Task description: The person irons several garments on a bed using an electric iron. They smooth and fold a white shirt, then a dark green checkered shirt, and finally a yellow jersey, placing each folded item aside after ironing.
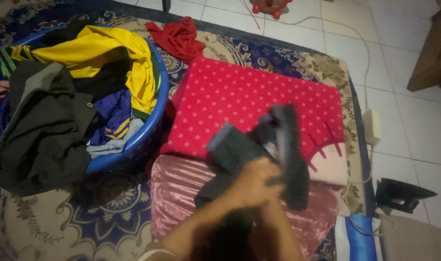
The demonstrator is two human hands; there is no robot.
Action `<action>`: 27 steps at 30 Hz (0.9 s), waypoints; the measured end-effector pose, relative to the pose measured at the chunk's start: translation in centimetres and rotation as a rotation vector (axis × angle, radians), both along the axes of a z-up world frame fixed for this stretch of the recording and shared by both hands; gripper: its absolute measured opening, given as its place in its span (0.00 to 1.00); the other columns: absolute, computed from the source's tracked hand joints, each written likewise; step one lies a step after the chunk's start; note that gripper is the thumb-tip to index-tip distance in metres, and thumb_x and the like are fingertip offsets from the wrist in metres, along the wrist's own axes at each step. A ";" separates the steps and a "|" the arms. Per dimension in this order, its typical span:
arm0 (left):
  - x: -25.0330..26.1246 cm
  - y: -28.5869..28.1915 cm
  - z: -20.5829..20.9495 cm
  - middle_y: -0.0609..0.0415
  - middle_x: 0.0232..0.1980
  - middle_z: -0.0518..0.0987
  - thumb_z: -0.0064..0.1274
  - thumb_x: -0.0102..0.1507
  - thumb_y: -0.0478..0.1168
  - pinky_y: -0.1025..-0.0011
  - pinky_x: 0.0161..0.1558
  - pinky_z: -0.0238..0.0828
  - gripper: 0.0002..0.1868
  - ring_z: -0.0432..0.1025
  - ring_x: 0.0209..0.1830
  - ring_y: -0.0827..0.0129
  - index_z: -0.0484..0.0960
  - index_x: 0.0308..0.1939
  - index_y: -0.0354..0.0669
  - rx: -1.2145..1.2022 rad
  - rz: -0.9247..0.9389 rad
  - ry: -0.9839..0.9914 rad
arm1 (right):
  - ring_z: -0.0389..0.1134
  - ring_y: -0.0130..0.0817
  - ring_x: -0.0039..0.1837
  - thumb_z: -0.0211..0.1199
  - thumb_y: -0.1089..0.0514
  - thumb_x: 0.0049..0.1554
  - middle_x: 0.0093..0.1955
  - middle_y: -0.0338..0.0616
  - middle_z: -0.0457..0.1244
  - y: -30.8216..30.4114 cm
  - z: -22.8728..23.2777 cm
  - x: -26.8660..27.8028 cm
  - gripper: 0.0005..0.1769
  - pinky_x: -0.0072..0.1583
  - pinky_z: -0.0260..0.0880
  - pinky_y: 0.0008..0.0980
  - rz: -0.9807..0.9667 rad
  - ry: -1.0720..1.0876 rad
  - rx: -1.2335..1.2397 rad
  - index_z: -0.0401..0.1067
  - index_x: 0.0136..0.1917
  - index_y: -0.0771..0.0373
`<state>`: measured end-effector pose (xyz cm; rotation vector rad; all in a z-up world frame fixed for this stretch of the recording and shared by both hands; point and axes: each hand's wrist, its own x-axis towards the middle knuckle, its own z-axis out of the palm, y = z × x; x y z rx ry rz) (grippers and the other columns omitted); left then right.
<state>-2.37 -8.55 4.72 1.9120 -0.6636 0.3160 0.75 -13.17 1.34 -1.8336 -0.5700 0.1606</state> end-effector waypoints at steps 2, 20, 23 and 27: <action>-1.4 -2.2 0.2 0.43 0.39 0.79 0.61 0.58 0.46 0.55 0.45 0.71 0.14 0.74 0.44 0.48 0.82 0.39 0.39 -0.034 -0.168 0.076 | 0.65 0.26 0.43 0.60 0.66 0.62 0.42 0.40 0.67 0.0 -0.8 0.2 0.11 0.47 0.65 0.25 -0.015 0.006 0.010 0.75 0.58 0.69; 5.3 19.5 -11.6 0.49 0.54 0.84 0.63 0.58 0.48 0.66 0.54 0.74 0.30 0.78 0.51 0.64 0.79 0.59 0.33 -0.597 0.345 0.791 | 0.56 0.18 0.28 0.59 0.66 0.57 0.54 0.48 0.70 -20.3 4.4 3.9 0.24 0.30 0.55 0.18 -0.197 -0.168 1.134 0.67 0.67 0.66; 3.5 21.6 -12.0 0.42 0.56 0.82 0.68 0.52 0.50 0.62 0.57 0.72 0.41 0.77 0.56 0.56 0.74 0.63 0.33 -0.084 0.380 0.634 | 0.55 0.18 0.30 0.62 0.62 0.60 0.46 0.42 0.65 -19.0 4.0 4.7 0.19 0.32 0.55 0.19 -0.355 -0.108 0.677 0.73 0.64 0.65; 6.3 21.6 -11.6 0.33 0.59 0.79 0.73 0.50 0.58 0.58 0.59 0.69 0.47 0.74 0.60 0.45 0.73 0.62 0.31 0.187 0.631 0.445 | 0.62 0.24 0.41 0.69 0.59 0.58 0.40 0.34 0.62 -9.7 1.6 5.9 0.17 0.44 0.63 0.25 -0.434 0.222 0.169 0.80 0.61 0.61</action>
